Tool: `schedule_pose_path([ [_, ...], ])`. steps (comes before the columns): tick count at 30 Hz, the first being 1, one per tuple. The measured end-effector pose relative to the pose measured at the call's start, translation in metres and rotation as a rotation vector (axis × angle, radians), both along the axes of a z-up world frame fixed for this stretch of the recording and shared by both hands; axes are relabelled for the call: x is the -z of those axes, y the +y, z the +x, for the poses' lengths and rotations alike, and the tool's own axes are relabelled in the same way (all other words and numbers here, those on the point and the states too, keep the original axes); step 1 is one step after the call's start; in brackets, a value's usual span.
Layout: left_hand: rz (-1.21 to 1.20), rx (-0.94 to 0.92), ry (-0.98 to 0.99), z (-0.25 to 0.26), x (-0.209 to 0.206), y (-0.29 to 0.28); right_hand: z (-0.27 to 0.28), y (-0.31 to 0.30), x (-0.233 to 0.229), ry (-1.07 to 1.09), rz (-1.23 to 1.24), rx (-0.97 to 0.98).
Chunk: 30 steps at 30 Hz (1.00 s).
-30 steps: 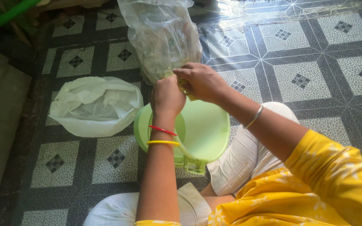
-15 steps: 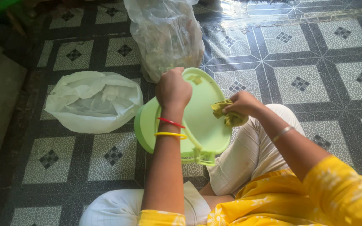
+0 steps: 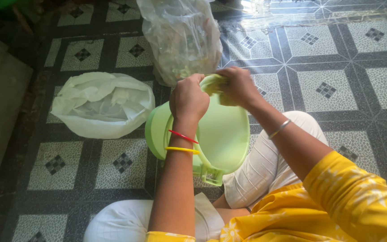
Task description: The person sits on the floor and removes a plastic bag from a green bucket. They then use a yellow cloth to wipe the inside and outside of the bucket repeatedly.
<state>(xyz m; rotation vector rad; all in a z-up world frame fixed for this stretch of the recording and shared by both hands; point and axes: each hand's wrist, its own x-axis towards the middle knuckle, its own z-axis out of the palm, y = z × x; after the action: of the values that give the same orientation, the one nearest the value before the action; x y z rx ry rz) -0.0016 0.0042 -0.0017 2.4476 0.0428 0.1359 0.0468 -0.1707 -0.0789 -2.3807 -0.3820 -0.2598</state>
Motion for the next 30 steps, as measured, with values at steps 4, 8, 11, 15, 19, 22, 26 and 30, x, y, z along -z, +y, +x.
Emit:
schedule_pose_path([
  [4, -0.042, -0.131, -0.058, 0.002, 0.004, 0.026, -0.007, -0.045, 0.045, 0.701, 0.075, 0.216],
  [8, -0.034, -0.209, -0.053, 0.004, 0.009, 0.045, -0.030, -0.069, 0.077, 0.869, 0.408, 0.174],
  [11, -0.034, -0.211, -0.055, 0.003, 0.010, 0.050, -0.040, -0.071, 0.079, 0.949, 0.580, 0.181],
  [15, -0.018, -0.210, -0.074, -0.005, 0.010, 0.051, -0.047, -0.068, 0.070, 0.976, 0.689, 0.158],
  [19, -0.007, -0.215, -0.083, -0.009, 0.011, 0.047, -0.047, -0.067, 0.060, 0.899, 0.703, 0.236],
  [22, -0.017, -0.217, -0.077, -0.010, 0.009, 0.042, -0.042, -0.068, 0.053, 0.591, 0.681, 0.343],
  [26, 0.001, -0.207, -0.101, -0.010, 0.002, 0.033, -0.021, -0.046, 0.038, 0.304, 0.506, 0.404],
  [30, -0.031, -0.173, -0.035, -0.011, -0.007, 0.023, -0.009, 0.013, 0.003, 0.474, 0.363, 0.246],
])
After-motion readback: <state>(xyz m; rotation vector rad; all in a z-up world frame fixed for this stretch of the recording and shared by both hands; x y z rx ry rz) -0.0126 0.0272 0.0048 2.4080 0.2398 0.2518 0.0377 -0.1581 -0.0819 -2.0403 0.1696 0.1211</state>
